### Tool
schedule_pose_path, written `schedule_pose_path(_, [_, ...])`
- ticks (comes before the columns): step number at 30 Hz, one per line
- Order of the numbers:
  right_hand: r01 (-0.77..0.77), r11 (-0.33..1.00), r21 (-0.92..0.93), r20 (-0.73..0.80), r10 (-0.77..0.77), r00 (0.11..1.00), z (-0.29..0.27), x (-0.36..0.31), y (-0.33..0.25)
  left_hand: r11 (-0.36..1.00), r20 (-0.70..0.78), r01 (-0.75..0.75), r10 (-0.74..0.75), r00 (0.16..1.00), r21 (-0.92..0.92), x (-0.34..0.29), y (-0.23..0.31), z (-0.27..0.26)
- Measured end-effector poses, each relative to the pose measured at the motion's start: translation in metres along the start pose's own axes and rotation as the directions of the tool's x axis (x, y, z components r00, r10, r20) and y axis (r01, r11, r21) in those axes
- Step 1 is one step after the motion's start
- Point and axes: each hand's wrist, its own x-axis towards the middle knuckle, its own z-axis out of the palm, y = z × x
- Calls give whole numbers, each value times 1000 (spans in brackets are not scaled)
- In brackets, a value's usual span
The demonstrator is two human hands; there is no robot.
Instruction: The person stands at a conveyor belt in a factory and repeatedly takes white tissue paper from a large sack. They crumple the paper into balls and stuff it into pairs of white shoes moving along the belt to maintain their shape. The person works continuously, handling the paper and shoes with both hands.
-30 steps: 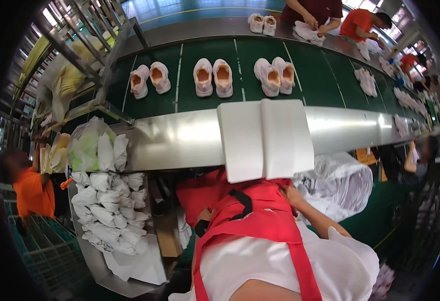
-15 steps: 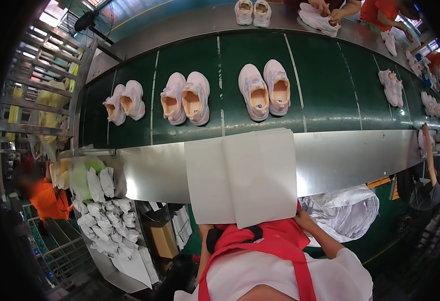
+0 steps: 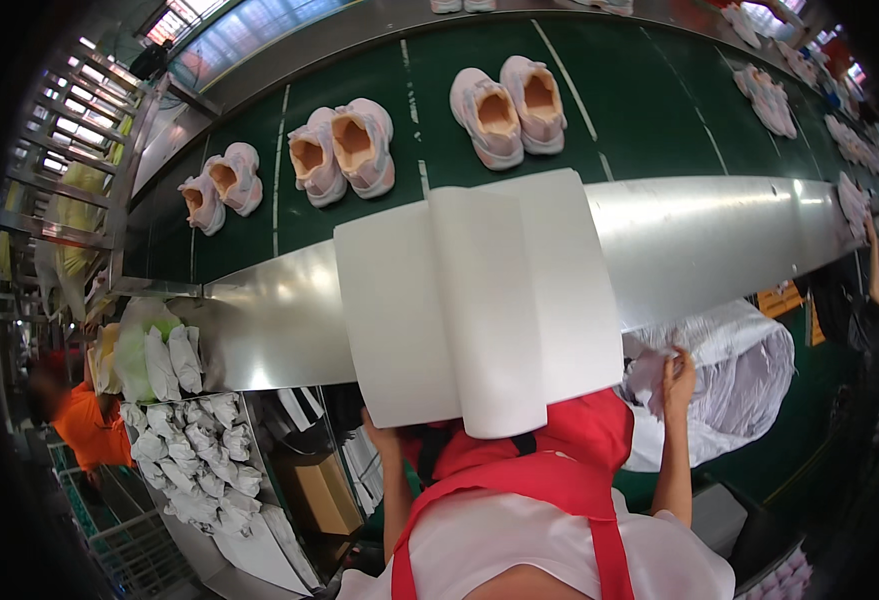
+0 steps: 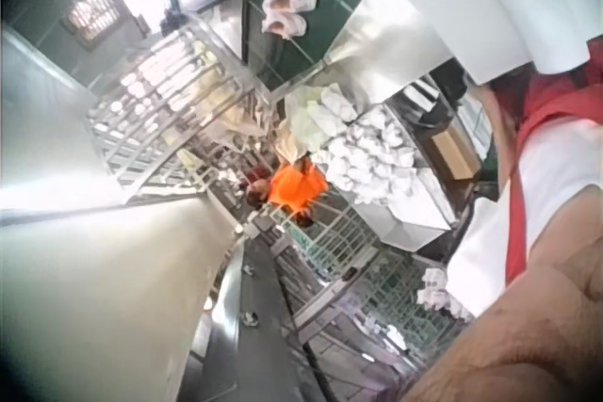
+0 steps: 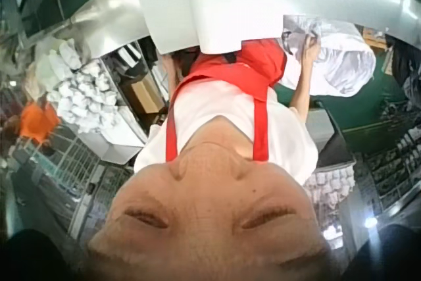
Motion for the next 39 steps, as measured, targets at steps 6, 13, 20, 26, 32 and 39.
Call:
schedule_pose_path(6, [177,984,-37,-459,-174,871,-102,-13,-64,938,-475,-347,311,823,13,38,161,-83])
schedule_pose_path(13, [272,958,-87,-348,-285,893,-45,-35,16,696,169,-718,709,684,-11,-15,334,0])
schedule_pose_path(20, [-28,942,-334,653,252,714,134,-77,290,504,640,-831,563,523,236,-38,344,59])
schedule_pose_path(26, [-46,998,30,89,43,995,198,-35,336,548,592,-821,613,523,159,-22,342,63])
schedule_pose_path(32, [160,889,-429,590,142,795,151,-18,221,639,522,-758,605,601,133,-22,330,42])
schedule_pose_path(39, [110,988,-111,439,-50,897,-13,-26,29,782,336,-588,621,708,-206,-23,312,46])
